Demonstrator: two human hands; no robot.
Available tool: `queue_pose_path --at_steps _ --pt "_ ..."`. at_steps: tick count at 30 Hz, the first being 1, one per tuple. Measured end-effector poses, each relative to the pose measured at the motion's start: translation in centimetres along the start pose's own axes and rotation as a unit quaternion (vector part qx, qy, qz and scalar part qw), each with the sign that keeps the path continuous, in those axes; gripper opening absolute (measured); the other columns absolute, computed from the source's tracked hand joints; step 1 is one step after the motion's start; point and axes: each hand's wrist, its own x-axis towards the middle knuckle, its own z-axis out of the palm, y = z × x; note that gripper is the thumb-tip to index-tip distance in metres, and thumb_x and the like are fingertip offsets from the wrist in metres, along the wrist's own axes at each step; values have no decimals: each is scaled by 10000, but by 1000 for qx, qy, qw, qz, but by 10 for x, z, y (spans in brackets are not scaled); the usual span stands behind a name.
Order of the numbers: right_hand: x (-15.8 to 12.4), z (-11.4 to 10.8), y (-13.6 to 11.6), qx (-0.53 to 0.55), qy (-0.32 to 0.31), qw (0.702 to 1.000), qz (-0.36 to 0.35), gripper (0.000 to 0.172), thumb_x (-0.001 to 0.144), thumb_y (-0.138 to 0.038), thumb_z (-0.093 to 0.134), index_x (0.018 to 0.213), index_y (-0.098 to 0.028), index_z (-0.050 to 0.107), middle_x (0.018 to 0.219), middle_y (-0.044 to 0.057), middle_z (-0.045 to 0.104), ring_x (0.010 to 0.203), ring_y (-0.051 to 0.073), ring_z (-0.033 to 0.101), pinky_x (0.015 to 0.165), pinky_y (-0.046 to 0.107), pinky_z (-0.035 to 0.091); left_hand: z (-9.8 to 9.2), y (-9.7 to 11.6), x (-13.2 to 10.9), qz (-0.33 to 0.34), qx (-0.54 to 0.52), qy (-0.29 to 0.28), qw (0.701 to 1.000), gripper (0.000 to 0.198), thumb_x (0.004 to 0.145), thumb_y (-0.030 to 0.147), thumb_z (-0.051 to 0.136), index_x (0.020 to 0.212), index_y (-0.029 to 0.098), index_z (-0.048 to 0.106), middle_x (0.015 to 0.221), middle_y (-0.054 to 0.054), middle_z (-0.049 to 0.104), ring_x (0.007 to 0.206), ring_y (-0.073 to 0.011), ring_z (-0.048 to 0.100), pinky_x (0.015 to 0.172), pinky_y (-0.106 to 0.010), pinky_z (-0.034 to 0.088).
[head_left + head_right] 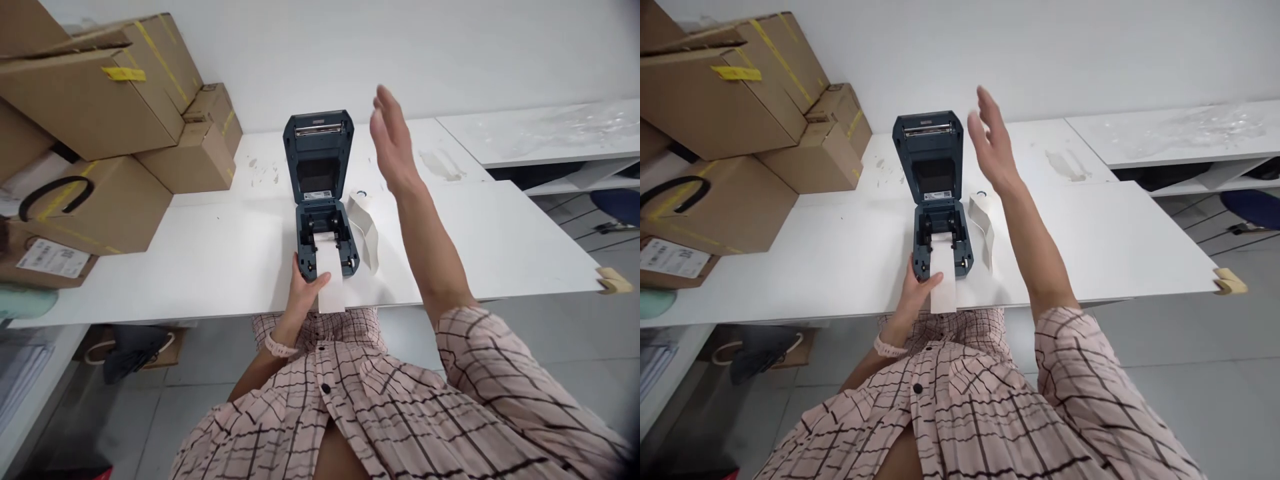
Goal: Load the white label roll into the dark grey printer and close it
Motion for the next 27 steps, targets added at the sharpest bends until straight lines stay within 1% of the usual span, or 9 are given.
queue_pose_path --at_steps 3,5,8,12,16,19,21,24,27 --pt "60 29 23 77 -28 991 105 739 1041 -742 148 1466 -282 540 1450 47 656 1437 223 559 1198 558 445 1 -6 -17 -17 -25 1 1000 1321 688 529 920 1685 315 82 1709 -138 367 1544 -364 405 1264 -525 373" --pt "62 40 16 95 -23 989 110 780 1041 -739 150 1312 -211 657 1292 57 722 1277 226 671 1159 547 489 -4 -9 -20 -23 -36 7 999 1314 695 548 911 1686 334 76 1726 -121 339 1566 -357 373 1274 -508 358" --pt "6 44 -13 48 33 998 37 716 1062 -703 222 1165 -196 717 1221 44 724 1209 199 674 1161 466 499 -17 -9 -19 -30 -42 33 998 1132 815 657 763 1685 342 110 1755 -101 273 1610 -332 295 1294 -470 322" --pt "-113 47 -40 -24 70 996 -59 402 1094 -552 421 1184 -288 710 1247 30 720 1259 221 647 1137 457 522 -24 4 -9 13 -39 78 996 926 926 751 513 1679 356 145 1773 -74 227 1627 -303 261 1311 -461 281" --pt "-191 59 -33 -31 68 997 -35 231 1079 -385 510 1156 -352 725 1135 17 777 1204 250 688 1078 506 554 -12 20 9 46 -28 78 996 966 911 711 593 1680 376 113 1798 -23 124 1656 -291 155 1318 -435 274" --pt "-211 67 -22 -45 81 996 -3 224 1066 -347 525 1073 -345 749 1098 26 793 1173 261 704 1082 525 547 0 21 18 21 -21 58 998 1038 879 661 686 1683 361 103 1796 -23 123 1648 -337 170 1302 -446 324" --pt "-214 69 -15 -63 88 994 32 208 1053 -378 548 1144 -356 733 1274 30 751 1283 272 650 1138 553 509 4 18 21 12 -25 54 998 1050 863 632 724 1681 347 130 1782 -44 188 1620 -362 254 1277 -456 376" --pt "-217 69 -2 -54 58 994 80 370 1038 -462 554 1397 -383 599 1585 32 539 1476 285 497 1205 567 458 5 16 21 29 -23 47 998 964 867 602 736 1654 329 251 1731 -69 324 1565 -361 368 1244 -461 428" --pt "-220 71 9 -24 20 996 87 508 1057 -501 487 1544 -366 432 1717 53 345 1568 293 379 1221 557 444 4 20 21 69 -13 30 997 823 894 593 707 1594 304 387 1646 -87 458 1500 -365 460 1195 -459 476"
